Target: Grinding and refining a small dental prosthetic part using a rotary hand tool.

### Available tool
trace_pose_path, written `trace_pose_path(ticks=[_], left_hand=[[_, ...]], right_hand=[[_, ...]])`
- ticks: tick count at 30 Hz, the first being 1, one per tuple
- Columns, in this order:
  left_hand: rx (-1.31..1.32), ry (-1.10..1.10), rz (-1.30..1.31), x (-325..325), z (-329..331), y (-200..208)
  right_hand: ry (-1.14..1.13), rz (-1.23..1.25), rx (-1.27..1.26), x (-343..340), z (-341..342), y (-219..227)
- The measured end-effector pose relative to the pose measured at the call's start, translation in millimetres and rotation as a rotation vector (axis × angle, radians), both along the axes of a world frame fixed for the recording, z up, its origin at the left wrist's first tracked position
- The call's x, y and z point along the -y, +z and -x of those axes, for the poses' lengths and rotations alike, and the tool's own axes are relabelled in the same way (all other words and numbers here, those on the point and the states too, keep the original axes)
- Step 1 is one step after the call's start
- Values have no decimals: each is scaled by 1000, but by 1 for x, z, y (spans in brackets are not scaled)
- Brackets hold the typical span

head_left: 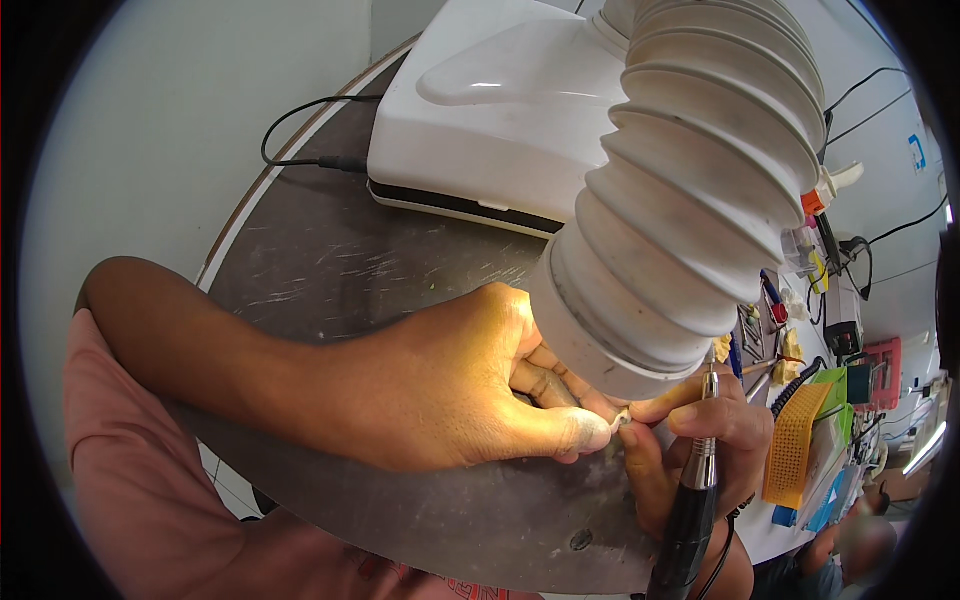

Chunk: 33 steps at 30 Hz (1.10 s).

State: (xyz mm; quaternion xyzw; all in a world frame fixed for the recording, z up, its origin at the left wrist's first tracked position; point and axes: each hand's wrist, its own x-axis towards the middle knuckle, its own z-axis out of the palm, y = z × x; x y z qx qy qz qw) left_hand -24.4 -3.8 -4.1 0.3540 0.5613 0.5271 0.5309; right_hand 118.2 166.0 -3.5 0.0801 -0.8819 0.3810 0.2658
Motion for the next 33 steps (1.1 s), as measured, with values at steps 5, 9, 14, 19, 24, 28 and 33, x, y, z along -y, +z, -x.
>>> trace_pose_path(ticks=[5, 9, 14, 19, 24, 28, 33], left_hand=[[16, 27, -74, -1, -1, -4], [-7, 25, -30, 1, 0, -4], [15, 41, -7, 2, -1, 1], [7, 38, -34, -1, -2, 5], [88, 123, -107, -1, -6, 3], [84, 136, -92, -1, -6, 4], [-28, 181, -246, -2, -9, 0]], right_hand=[[16, 20, 1, -1, -1, -1], [37, 50, 6, 4, 0, 5], [80, 95, 69, 5, -1, 4], [75, 35, 7, 5, 0, 5], [61, 74, -14, 4, 0, -1], [35, 16, 7, 5, -1, 4], [-65, 33, -25, 4, -3, 0]])
